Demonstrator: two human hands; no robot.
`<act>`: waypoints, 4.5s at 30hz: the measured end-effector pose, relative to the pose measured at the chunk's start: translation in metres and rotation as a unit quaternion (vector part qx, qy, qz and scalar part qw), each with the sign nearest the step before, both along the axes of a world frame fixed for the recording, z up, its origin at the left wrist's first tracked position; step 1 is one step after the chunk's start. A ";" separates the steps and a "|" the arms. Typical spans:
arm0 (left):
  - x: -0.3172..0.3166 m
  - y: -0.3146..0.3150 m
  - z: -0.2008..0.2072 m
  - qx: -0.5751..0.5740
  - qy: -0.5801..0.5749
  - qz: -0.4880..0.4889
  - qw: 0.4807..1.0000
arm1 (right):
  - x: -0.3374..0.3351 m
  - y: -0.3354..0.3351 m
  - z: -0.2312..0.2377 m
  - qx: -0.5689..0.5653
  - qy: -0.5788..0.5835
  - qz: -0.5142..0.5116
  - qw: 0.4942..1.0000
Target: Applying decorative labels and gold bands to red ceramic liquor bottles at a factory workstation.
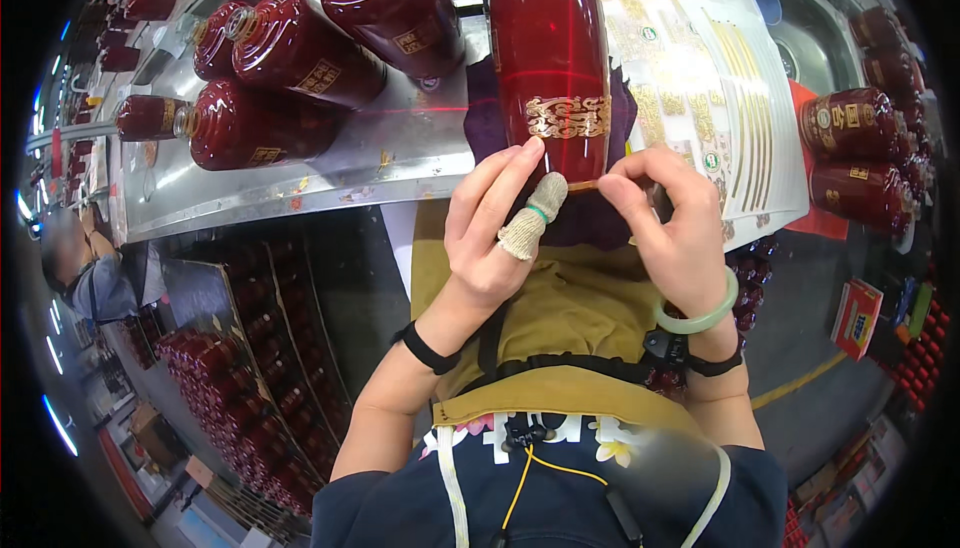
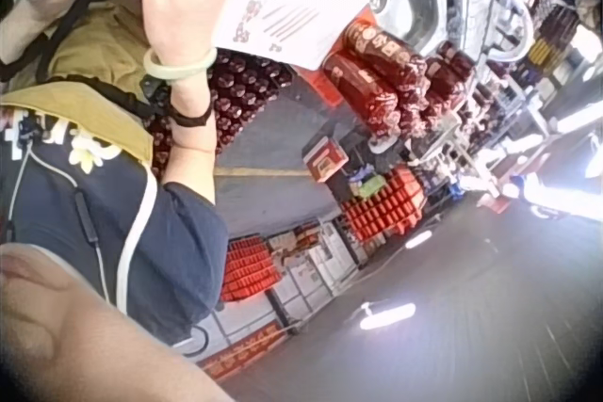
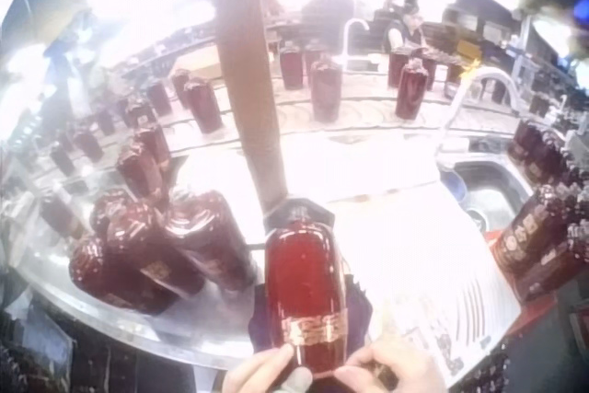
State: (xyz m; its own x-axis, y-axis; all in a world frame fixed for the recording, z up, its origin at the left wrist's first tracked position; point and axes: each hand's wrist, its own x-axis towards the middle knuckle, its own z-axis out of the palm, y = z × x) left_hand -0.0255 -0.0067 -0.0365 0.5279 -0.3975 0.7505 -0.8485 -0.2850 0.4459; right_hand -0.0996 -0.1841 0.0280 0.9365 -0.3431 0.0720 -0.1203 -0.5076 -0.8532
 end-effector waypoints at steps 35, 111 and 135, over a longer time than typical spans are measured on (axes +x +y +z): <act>-0.001 0.000 -0.002 0.003 -0.023 0.021 1.000 | -0.006 -0.015 -0.002 0.042 0.027 0.021 0.999; -0.003 -0.005 0.004 -0.100 0.451 -0.084 0.883 | -0.003 -0.011 -0.007 0.052 0.023 -0.016 0.998; 0.001 -0.006 -0.004 -0.041 -0.017 0.020 0.999 | -0.002 -0.011 -0.005 0.058 0.005 -0.012 0.998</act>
State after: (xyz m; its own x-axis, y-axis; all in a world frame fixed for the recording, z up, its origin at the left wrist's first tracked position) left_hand -0.0248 -0.0129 -0.0408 0.5162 -0.3136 0.7970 -0.8520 -0.2833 0.4403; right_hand -0.1016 -0.1948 0.0227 0.9285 -0.3706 0.0222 -0.1391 -0.4027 -0.9047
